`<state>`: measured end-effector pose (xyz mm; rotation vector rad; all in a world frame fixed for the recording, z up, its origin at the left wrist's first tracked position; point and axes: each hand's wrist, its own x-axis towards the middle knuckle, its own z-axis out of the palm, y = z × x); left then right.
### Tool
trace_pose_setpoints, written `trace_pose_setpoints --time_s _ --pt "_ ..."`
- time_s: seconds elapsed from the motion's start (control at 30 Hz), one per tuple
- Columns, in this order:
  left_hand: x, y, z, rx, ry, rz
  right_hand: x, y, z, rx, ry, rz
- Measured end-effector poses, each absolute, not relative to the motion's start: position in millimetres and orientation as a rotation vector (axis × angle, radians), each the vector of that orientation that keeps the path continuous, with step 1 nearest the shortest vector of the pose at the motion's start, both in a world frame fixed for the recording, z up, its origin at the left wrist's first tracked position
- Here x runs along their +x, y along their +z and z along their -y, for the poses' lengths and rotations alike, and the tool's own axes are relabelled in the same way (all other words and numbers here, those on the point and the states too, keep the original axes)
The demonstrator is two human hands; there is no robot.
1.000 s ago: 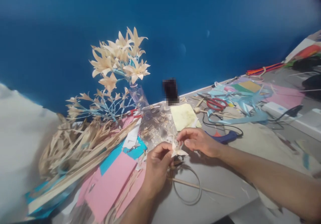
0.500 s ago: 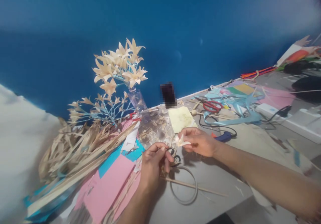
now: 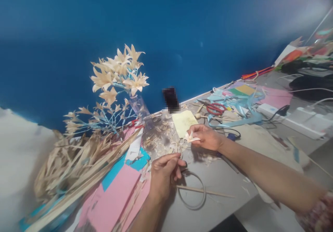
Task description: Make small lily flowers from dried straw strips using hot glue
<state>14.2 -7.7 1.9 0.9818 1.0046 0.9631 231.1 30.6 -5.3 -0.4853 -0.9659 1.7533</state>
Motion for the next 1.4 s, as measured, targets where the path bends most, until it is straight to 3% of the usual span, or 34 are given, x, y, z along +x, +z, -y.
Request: trace_pose_setpoints --time_s 0.67,1.27,1.4 --pt "6 -3 9 0.962 0.795 -0.745 224 -11 -23 -0.441 1.861 0.965" --pt "8 3 17 1.383 0.816 -0.989 216 -11 -17 -0.480 1.899 0.917" --pt "9 2 15 1.293 0.966 -1.016 213 -12 -14 -0.496 1.913 0.928"
